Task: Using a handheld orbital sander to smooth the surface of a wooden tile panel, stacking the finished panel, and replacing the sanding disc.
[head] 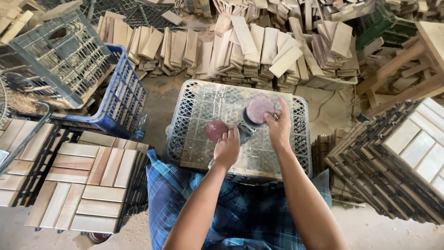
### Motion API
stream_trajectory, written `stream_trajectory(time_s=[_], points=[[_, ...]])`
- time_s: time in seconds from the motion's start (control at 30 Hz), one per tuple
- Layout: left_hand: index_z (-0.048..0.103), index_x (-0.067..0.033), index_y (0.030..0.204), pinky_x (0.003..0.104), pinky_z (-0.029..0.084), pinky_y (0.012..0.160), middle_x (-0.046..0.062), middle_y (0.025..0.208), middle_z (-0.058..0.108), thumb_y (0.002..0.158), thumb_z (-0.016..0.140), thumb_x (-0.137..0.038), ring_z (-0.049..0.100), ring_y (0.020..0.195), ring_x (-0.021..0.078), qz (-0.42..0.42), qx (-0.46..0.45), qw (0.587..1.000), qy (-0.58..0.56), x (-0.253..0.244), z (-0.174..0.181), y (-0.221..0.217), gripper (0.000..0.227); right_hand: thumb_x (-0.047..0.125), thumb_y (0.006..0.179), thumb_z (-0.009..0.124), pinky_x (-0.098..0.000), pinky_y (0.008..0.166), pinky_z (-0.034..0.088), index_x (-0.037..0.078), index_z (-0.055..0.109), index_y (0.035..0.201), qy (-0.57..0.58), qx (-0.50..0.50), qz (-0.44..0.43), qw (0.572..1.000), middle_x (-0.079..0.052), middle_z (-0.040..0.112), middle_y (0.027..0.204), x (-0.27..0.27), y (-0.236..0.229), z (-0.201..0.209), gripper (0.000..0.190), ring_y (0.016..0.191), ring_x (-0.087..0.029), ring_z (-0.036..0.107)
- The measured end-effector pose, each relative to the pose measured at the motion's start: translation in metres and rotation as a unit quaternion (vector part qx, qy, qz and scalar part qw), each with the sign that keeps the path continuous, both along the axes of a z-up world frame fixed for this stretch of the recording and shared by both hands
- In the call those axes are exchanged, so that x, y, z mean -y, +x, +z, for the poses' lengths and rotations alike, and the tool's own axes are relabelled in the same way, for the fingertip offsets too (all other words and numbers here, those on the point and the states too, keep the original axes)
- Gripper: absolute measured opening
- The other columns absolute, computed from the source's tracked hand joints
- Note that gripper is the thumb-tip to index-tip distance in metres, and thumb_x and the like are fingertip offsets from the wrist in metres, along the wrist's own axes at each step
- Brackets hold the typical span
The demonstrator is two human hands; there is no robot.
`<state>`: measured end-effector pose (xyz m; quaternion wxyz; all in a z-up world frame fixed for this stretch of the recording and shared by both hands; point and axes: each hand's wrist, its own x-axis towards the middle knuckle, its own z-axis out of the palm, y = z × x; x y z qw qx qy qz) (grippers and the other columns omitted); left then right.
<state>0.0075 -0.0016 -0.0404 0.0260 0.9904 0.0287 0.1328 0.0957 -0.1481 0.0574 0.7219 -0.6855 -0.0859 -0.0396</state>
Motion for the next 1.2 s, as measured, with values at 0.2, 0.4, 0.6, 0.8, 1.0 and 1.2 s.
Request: stream_trajectory(time_s=[0.2,0.4,0.6,0.8,1.0,1.2], points=[[0.048,0.0026,0.143,0.036,0.058,0.071,0.011,0.109,0.063,0.085,0.054,-0.017,0.065,0.096,0.026,-0.006,-0.004,1.0,-0.017,0.001,-0.011,0.003,0.061,-0.003,0.088,0.071,-0.0283,0.068,0.067,0.01,0.066,0.116,0.035,-0.054,-0.028,0.997,-0.004,0.061,0.094,-0.007,-0.003,0.006,0.032,0.079,-0.012,0.066],[0.047,0.0034,0.143,0.039,0.058,0.071,0.012,0.108,0.062,0.081,0.06,-0.02,0.065,0.095,0.0278,-0.005,-0.003,0.999,-0.034,0.0,0.009,-0.003,0.067,-0.013,0.092,0.068,-0.0397,0.092,0.06,0.001,0.061,0.092,0.053,0.031,0.008,0.998,-0.011,0.068,0.101,-0.016,0.005,0.003,0.015,0.119,-0.029,0.069],[0.043,0.0044,0.145,0.04,0.058,0.074,0.013,0.111,0.061,0.08,0.063,-0.02,0.064,0.099,0.0293,-0.01,-0.037,0.998,-0.047,0.001,0.004,0.0,0.073,-0.012,0.088,0.075,-0.0457,0.107,0.049,0.004,0.068,0.087,-0.005,0.192,-0.02,0.981,-0.012,0.06,0.107,-0.017,0.002,-0.001,0.017,0.125,-0.038,0.062],[0.044,0.0039,0.145,0.037,0.059,0.075,0.013,0.115,0.062,0.083,0.06,-0.018,0.066,0.102,0.0274,-0.003,-0.043,0.999,-0.027,0.001,0.007,-0.002,0.068,-0.006,0.094,0.072,-0.0421,0.103,0.052,0.003,0.065,0.096,0.014,0.118,-0.034,0.992,-0.011,0.071,0.102,-0.014,-0.002,0.0,0.012,0.12,-0.027,0.066],[0.044,0.0036,0.145,0.037,0.059,0.073,0.013,0.113,0.062,0.084,0.057,-0.018,0.065,0.1,0.0274,-0.003,-0.031,0.999,-0.027,0.0,0.006,-0.001,0.066,0.003,0.092,0.069,-0.0303,0.045,0.058,-0.003,0.059,0.123,-0.023,-0.046,-0.053,0.997,-0.02,0.07,0.085,-0.007,0.006,0.001,0.033,0.057,-0.026,0.071],[0.044,0.0033,0.145,0.037,0.059,0.073,0.013,0.115,0.062,0.086,0.055,-0.017,0.066,0.101,0.0272,-0.002,-0.021,1.0,-0.016,0.001,0.0,-0.001,0.063,0.003,0.093,0.07,-0.0301,0.041,0.057,-0.007,0.049,0.133,-0.005,-0.082,-0.042,0.996,-0.02,0.066,0.081,-0.001,0.005,-0.008,0.047,0.052,-0.026,0.07]])
